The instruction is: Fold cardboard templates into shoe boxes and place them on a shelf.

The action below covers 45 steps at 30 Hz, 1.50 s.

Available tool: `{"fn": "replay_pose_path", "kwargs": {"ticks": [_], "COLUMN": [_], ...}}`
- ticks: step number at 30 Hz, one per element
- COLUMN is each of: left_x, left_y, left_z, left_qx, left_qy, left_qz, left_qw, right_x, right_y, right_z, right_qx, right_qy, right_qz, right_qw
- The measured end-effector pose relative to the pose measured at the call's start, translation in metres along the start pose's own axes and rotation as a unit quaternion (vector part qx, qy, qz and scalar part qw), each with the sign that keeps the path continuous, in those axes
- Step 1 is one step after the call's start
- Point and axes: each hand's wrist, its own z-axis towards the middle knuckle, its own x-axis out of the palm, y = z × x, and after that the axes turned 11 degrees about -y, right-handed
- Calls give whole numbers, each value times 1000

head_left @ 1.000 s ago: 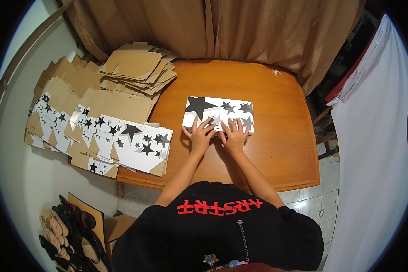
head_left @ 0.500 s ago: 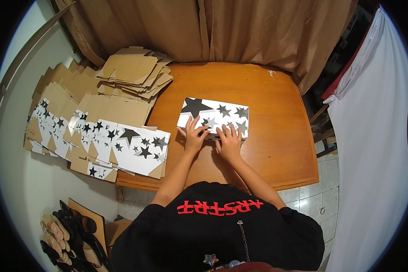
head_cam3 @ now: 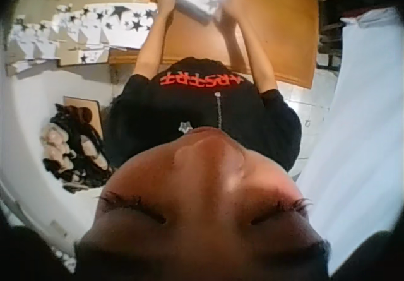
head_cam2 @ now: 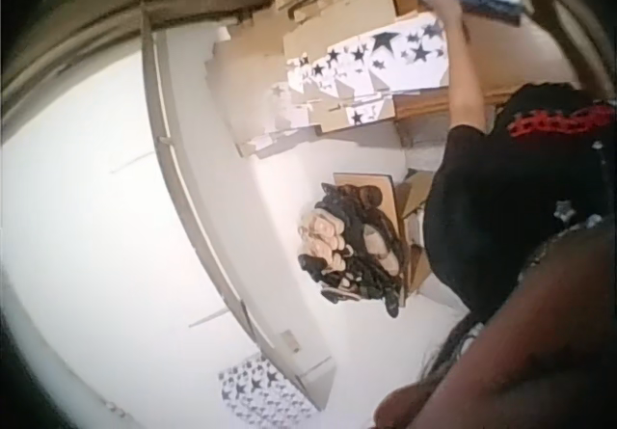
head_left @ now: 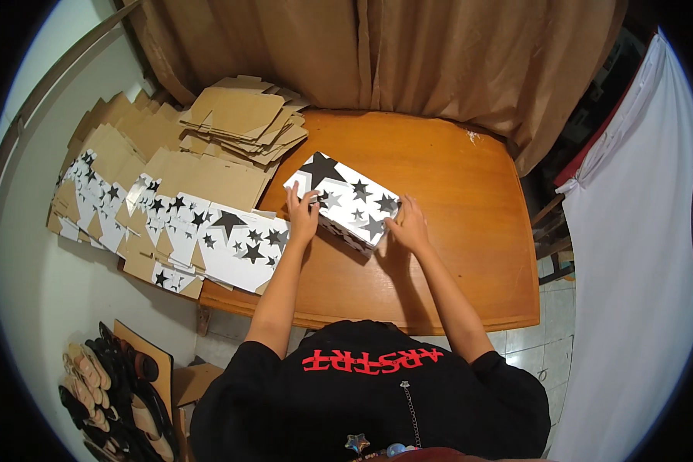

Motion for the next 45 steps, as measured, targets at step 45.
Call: {"fn": "replay_pose_path", "kwargs": {"ticks": [45], "left_x": [-668], "left_y": [-227], "left_z": [-371], "left_qx": [-133], "left_qy": [-442], "left_qz": [-64], "left_qw": [885], "right_x": [-103], "right_y": [599], "right_z": [-397], "right_qx": [-209], "right_qy": [268], "right_qz": [801], "right_qw": [493]}}
